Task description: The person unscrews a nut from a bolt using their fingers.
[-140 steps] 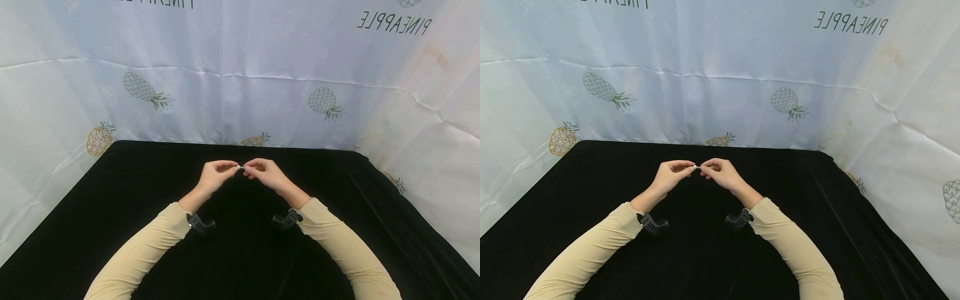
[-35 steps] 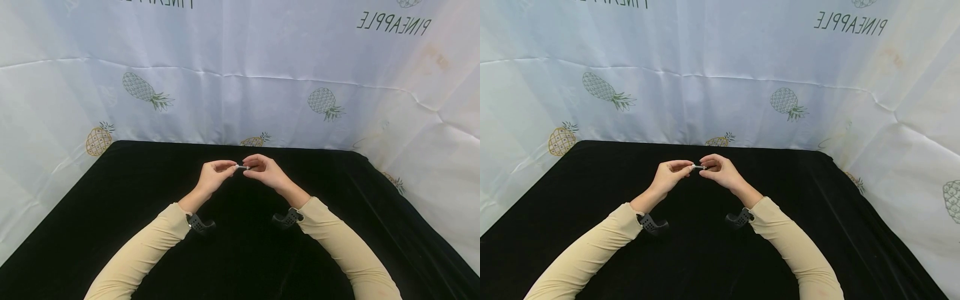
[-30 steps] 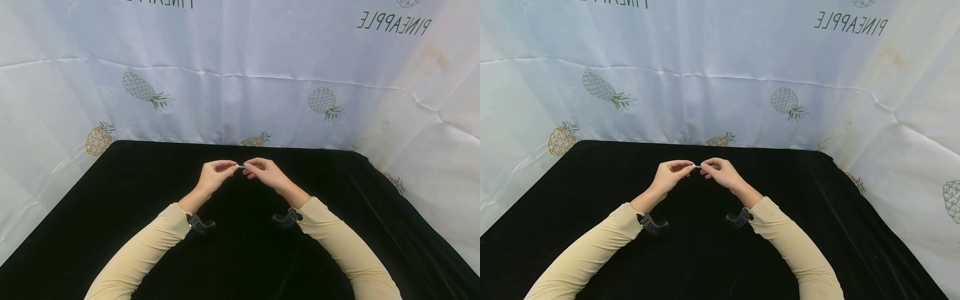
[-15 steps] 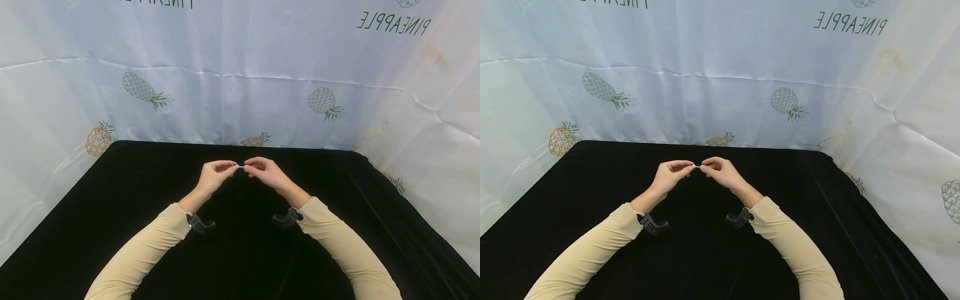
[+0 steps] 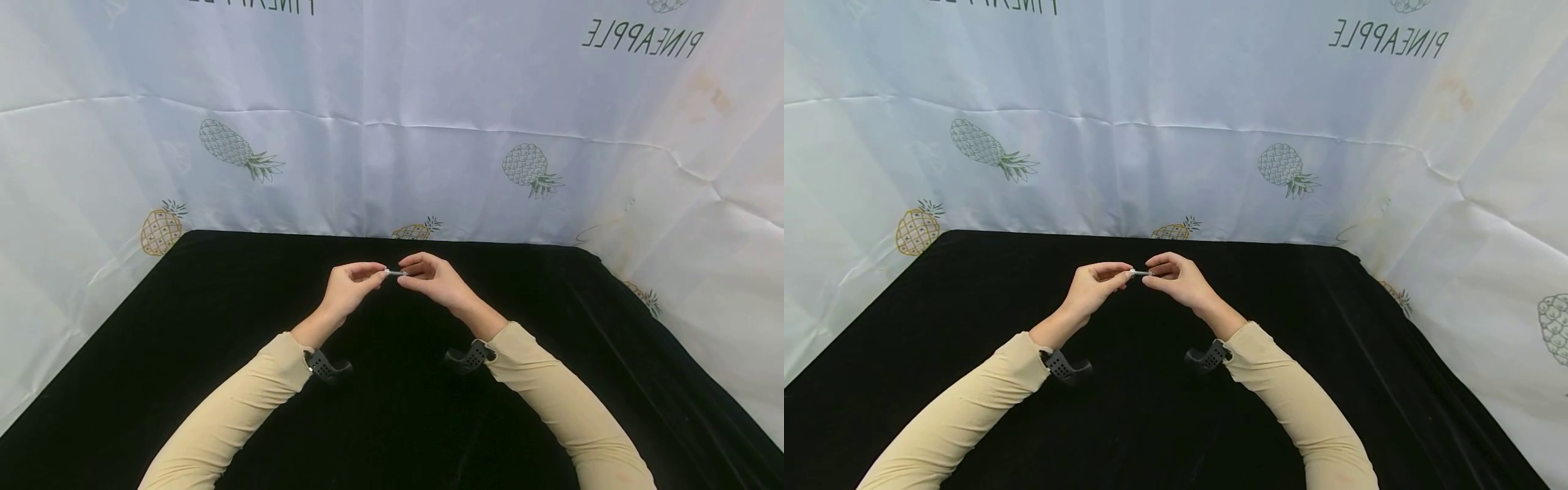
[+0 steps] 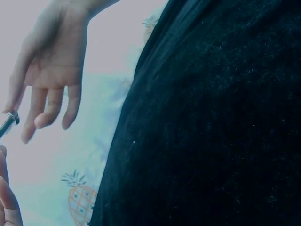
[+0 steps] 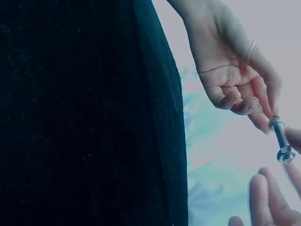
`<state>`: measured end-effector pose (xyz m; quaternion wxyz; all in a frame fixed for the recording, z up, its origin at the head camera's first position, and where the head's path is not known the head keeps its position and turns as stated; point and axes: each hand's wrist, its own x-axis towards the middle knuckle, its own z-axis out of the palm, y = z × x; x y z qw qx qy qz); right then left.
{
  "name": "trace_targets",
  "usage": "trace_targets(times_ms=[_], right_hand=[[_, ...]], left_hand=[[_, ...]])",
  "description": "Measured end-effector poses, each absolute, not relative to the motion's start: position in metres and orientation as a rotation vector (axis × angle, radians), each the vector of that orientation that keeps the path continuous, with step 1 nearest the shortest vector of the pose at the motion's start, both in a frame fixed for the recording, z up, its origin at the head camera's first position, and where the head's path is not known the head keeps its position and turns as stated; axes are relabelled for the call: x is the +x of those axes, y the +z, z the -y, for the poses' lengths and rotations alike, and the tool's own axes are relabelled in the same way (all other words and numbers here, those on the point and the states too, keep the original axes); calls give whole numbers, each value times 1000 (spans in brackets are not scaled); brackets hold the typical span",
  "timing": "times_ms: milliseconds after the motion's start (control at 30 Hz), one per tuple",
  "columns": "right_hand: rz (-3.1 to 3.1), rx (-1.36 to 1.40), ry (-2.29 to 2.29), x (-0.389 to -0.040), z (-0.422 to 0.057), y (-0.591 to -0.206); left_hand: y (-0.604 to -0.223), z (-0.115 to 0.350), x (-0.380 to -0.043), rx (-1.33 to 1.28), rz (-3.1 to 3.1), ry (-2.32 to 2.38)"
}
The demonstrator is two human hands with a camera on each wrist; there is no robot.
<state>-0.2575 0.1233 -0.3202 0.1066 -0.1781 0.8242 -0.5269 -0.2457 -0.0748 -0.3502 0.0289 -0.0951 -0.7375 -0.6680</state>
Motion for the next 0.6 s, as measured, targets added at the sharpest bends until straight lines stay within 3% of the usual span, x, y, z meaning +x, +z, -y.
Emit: trace_targets(times_ms=[600], right_hand=[[-2416,-501,-1548,-258,-123,-320]], left_hand=[[-350,75,-245,-293,2268,-2054]])
